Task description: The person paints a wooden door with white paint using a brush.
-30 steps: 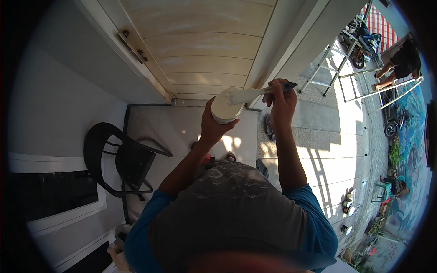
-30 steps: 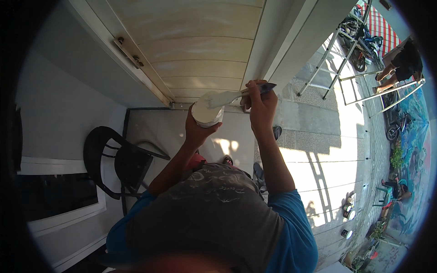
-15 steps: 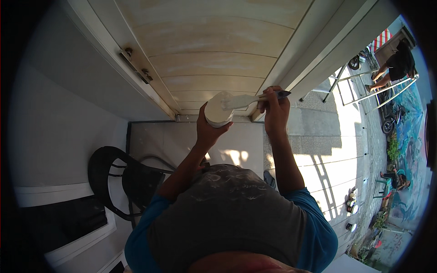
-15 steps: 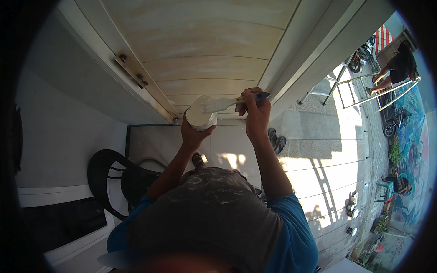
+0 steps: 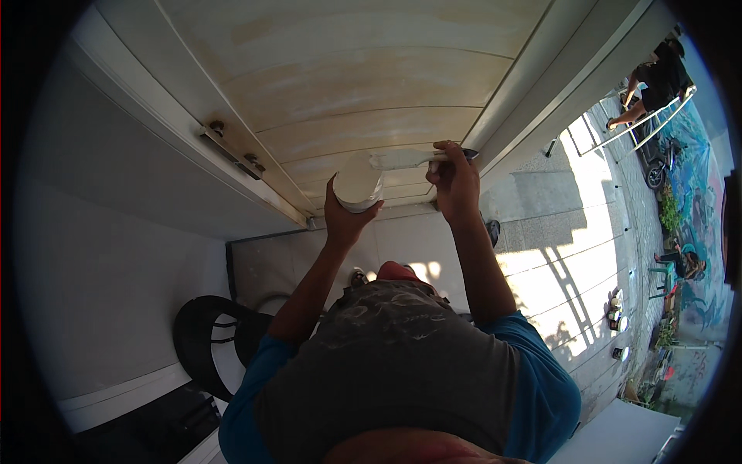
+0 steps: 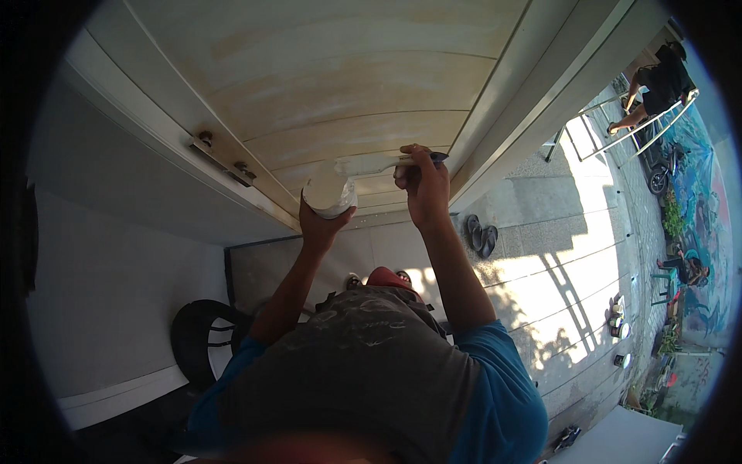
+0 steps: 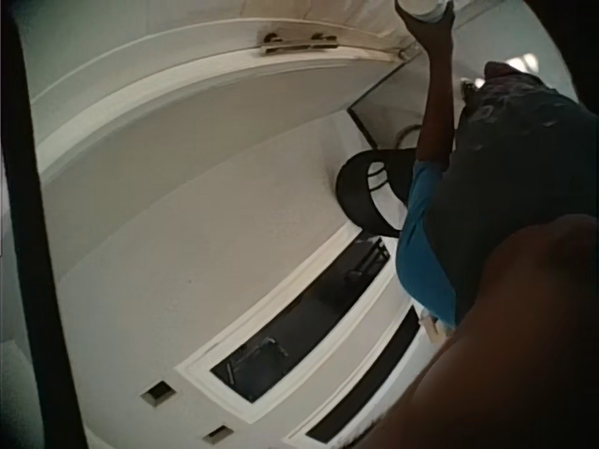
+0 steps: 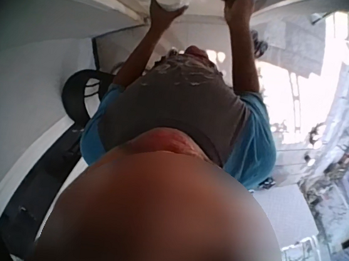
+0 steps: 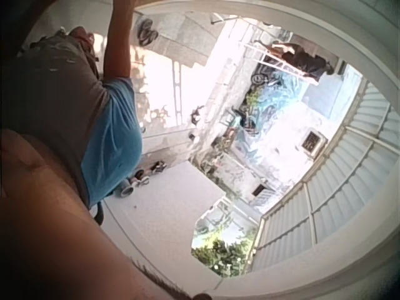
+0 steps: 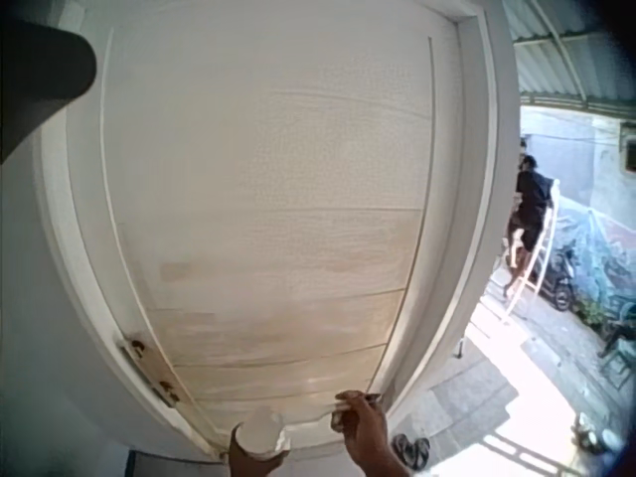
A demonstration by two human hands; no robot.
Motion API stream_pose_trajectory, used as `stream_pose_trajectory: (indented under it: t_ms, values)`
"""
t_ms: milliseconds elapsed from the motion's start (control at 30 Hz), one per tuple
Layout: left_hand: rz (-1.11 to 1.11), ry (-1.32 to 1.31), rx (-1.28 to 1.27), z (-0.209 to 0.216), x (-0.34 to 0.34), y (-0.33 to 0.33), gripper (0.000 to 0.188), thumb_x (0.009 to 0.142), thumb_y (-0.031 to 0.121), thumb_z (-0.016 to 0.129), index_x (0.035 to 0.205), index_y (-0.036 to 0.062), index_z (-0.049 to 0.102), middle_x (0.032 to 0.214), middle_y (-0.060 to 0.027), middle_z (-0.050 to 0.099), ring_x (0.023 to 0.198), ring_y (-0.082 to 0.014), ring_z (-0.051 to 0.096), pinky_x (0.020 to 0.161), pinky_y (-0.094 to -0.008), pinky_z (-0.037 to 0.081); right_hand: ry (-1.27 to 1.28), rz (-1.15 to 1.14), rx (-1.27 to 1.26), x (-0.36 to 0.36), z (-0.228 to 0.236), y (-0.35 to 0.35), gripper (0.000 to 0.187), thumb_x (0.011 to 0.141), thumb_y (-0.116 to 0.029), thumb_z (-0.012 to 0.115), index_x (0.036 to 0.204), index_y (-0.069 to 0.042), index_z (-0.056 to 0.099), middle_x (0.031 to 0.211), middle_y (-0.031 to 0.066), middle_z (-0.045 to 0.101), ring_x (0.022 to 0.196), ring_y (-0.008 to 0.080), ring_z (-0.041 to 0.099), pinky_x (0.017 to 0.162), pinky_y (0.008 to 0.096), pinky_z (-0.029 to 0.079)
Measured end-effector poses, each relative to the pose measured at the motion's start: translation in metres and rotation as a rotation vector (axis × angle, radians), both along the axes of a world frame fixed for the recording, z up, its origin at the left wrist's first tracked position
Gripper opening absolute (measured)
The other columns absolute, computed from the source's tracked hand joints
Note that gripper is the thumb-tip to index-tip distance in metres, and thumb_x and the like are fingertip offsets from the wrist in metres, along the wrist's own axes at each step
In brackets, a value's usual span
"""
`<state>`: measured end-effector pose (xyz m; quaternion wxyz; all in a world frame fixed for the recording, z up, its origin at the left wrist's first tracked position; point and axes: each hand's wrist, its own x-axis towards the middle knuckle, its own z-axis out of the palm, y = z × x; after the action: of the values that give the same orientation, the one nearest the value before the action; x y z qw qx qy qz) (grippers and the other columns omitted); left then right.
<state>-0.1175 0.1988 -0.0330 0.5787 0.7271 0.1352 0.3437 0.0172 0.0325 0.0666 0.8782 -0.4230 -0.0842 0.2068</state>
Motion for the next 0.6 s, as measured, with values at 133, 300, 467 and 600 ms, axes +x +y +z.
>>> stream_pose_trajectory:
  t_ms: [133, 300, 467, 600]
  values:
    - [-0.029, -0.022, -0.069, 0.003, 0.025, 0.011, 0.086, 0.063, 0.016, 0.091, 0.132, 0.0013, 0.043, 0.12, -0.0142, 0.059, 0.11, -0.0248, 0.06, 0.094, -0.0384, 0.05, 0.043, -0.003, 0.0, 0.024, 0.006, 0.01, 0.023, 0.099, -0.022, 0.056, 0.099, 0.001, 0.063, 0.069, 0.0097, 0.061, 0.059, 0.0176, 0.056, 0.056, 0.0282, 0.042]
    - [-0.035, -0.052, -0.059, 0.011, 0.064, 0.022, 0.084, 0.063, 0.015, 0.091, 0.132, 0.0021, 0.044, 0.12, -0.0135, 0.059, 0.111, -0.0243, 0.06, 0.095, -0.0381, 0.05, 0.017, -0.043, -0.008, 0.05, 0.022, 0.024, 0.023, 0.098, -0.021, 0.056, 0.098, 0.0, 0.064, 0.069, 0.0088, 0.06, 0.062, 0.0169, 0.057, 0.057, 0.0283, 0.043]
    - [-0.073, -0.051, -0.05, 0.029, 0.1, 0.032, 0.085, 0.063, 0.015, 0.091, 0.132, 0.0021, 0.044, 0.121, -0.0136, 0.059, 0.111, -0.0244, 0.059, 0.096, -0.0383, 0.049, -0.046, -0.08, -0.026, 0.075, 0.026, 0.031, 0.022, 0.098, -0.02, 0.056, 0.098, 0.001, 0.064, 0.068, 0.008, 0.059, 0.064, 0.0163, 0.057, 0.057, 0.0284, 0.042]
    - [-0.078, -0.084, -0.021, 0.027, 0.124, 0.039, 0.084, 0.062, 0.014, 0.091, 0.131, 0.002, 0.045, 0.121, -0.0128, 0.059, 0.111, -0.0236, 0.06, 0.096, -0.0379, 0.049, -0.121, -0.074, -0.041, 0.09, 0.029, 0.033, 0.022, 0.097, -0.019, 0.055, 0.096, 0.002, 0.063, 0.067, 0.009, 0.059, 0.061, 0.0177, 0.055, 0.057, 0.029, 0.042]
